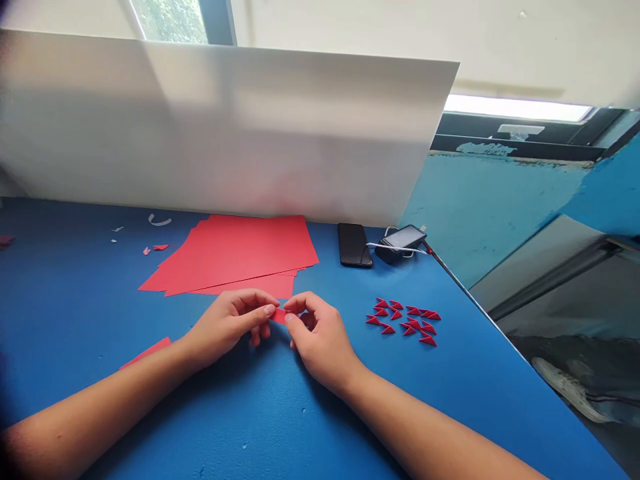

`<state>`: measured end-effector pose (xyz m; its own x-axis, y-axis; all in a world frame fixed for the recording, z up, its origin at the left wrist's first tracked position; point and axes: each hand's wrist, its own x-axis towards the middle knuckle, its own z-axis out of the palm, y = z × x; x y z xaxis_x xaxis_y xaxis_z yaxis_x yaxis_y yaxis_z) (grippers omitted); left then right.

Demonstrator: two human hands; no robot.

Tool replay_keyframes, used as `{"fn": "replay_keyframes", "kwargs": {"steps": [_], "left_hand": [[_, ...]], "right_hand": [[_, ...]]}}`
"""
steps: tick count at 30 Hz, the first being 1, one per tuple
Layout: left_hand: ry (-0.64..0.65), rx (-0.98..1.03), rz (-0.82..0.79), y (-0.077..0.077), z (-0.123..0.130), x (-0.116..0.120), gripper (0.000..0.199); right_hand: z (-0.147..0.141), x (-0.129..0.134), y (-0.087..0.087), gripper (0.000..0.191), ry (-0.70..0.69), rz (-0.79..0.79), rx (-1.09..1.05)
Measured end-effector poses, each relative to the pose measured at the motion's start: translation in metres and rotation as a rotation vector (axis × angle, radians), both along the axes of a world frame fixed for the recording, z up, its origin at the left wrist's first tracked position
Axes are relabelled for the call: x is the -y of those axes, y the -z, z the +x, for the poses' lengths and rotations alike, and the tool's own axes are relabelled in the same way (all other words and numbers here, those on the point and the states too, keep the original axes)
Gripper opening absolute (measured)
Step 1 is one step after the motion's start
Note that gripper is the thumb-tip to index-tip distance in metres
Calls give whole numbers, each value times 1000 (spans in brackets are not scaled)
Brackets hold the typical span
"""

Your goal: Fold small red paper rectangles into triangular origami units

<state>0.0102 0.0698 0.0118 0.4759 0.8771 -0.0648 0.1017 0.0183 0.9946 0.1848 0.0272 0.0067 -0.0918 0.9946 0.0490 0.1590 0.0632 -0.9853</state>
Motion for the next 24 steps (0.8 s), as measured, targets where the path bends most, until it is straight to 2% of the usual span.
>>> {"fn": "replay_keyframes", "kwargs": {"steps": [4, 7, 10, 14, 18, 21, 24], "left_hand": [[-19, 13, -25, 3, -3, -5, 29], [-27, -2, -5, 5, -3, -6, 29], [-45, -51, 64, 5, -1, -2, 29], [-85, -105, 178, 6, 2, 4, 26], [-134, -130, 259, 8, 1, 6, 24], [-126, -121, 292, 9, 1, 6, 23], [-114, -66, 313, 8, 1, 8, 23]], "right_hand": [[0, 2, 2, 21, -43, 49, 61], [-1, 2, 4, 18, -7, 135, 157], [-2, 3, 4, 14, 29, 233, 250], [-1, 5, 0, 15, 5, 329, 348], [1, 5, -3, 13, -5, 240, 332], [1, 3, -3, 17, 37, 161, 275], [-1, 2, -3, 16, 6, 150, 284]]}}
